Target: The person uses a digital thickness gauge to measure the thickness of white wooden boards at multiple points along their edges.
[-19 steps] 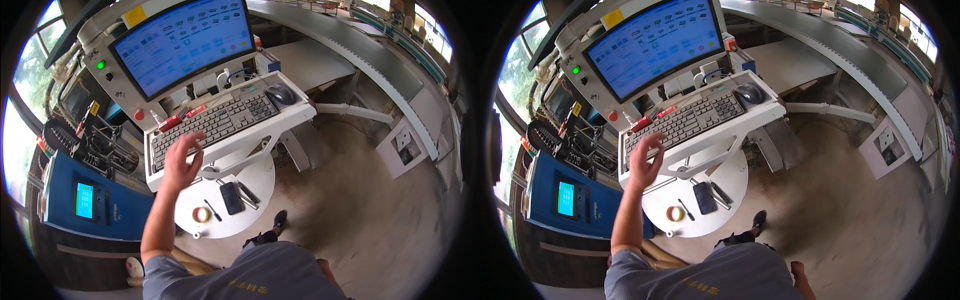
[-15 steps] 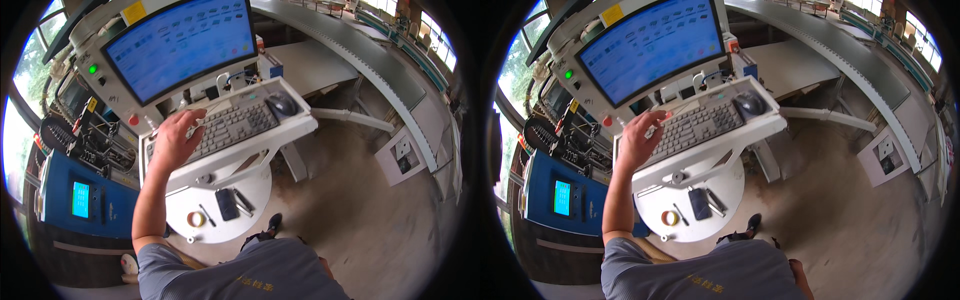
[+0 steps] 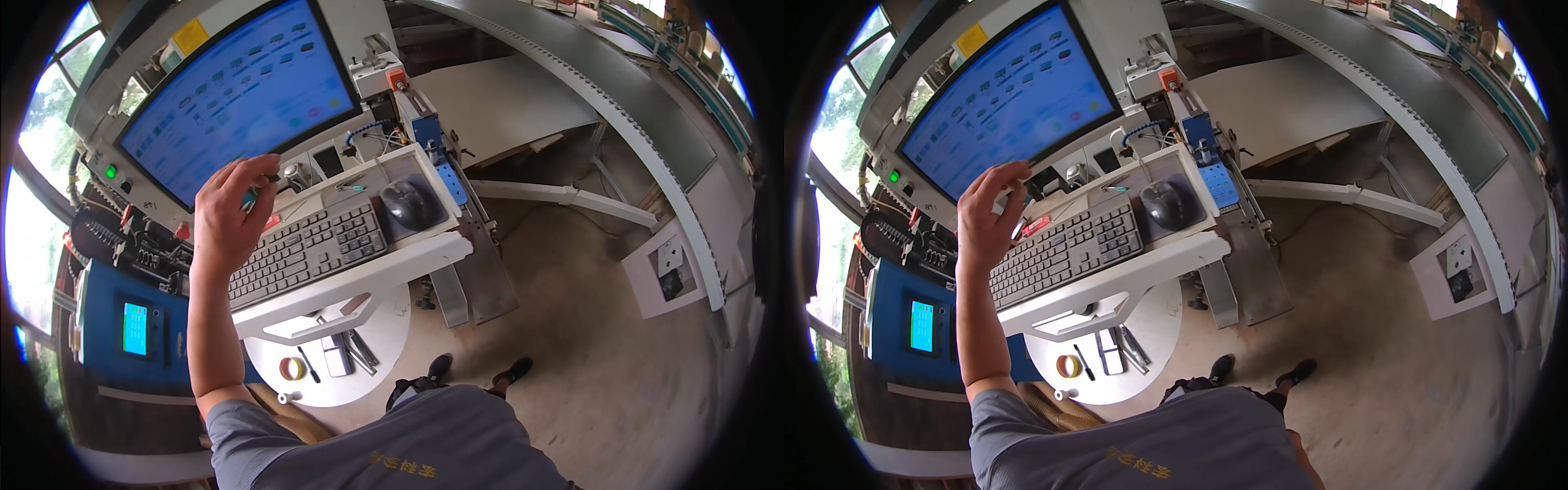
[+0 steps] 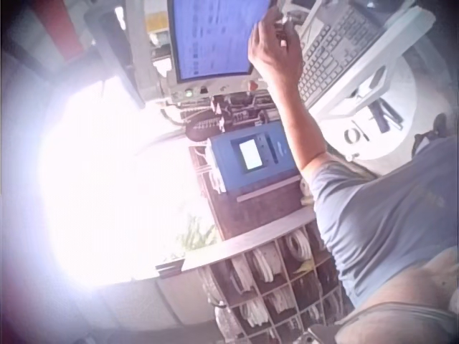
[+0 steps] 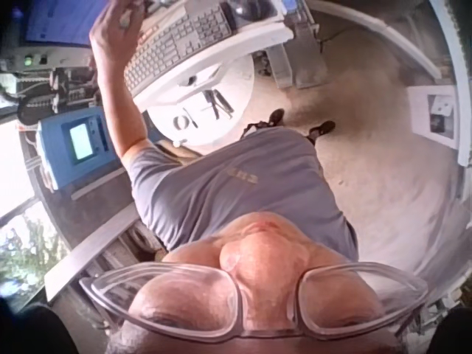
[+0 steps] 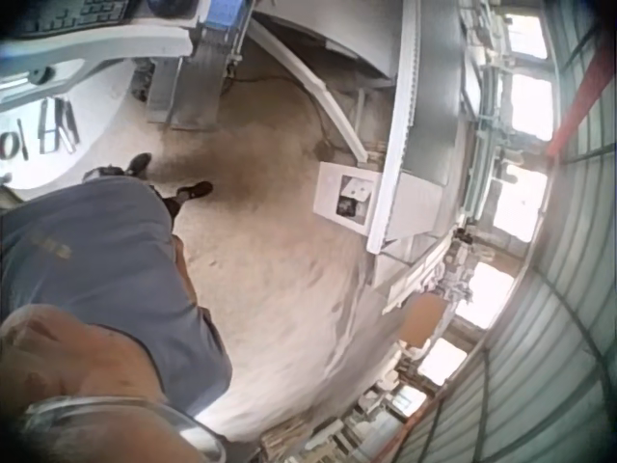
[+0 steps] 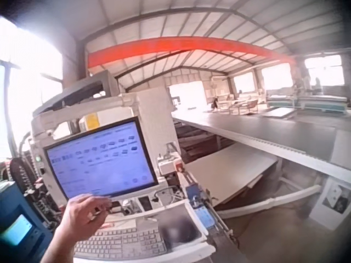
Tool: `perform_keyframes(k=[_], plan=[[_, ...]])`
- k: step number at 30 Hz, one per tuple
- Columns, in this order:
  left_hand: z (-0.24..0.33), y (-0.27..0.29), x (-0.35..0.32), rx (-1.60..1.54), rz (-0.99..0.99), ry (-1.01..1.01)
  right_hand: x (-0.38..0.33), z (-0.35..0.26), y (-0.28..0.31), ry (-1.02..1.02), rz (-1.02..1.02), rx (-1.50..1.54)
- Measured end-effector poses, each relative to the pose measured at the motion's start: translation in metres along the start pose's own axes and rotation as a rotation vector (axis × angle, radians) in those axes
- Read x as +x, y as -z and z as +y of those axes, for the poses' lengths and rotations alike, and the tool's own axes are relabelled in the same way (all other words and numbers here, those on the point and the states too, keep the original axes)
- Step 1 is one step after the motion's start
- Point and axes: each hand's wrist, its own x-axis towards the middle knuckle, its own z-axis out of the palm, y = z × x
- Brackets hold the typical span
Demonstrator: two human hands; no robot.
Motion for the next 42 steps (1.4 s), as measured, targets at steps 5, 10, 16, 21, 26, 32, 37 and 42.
perform_keyframes(k=[5,10,16,21,26,32,37,42], plan=[[0.077,-0.021,0.04,-0.006,-0.024,0.06,0.062,0.018,0.079,-0.032,-0.046,0.147],[0.148,-0.073,0.097,-0.038,-0.195,0.07,0.1,0.025,0.25,-0.522,-0.083,0.832],[0.121,-0.201,0.216,0.108,-0.51,0.259,0.132,0.089,0.358,-0.518,0.106,0.893],[-0.036,-0.335,0.28,0.169,-0.722,0.354,0.12,0.208,0.355,-0.403,0.127,0.763],[-0.213,-0.35,0.277,0.513,-0.465,0.816,0.134,0.096,0.346,-0.487,-0.062,0.79],[-0.171,-0.448,0.315,0.286,-0.265,0.945,0.114,0.022,0.426,-0.565,0.025,0.814],[-0.221,-0.475,0.313,0.39,-0.223,0.984,0.145,-0.011,0.468,-0.519,0.026,0.825],[-0.219,-0.505,0.326,0.358,-0.164,0.957,0.15,0.0,0.489,-0.488,0.072,0.854]])
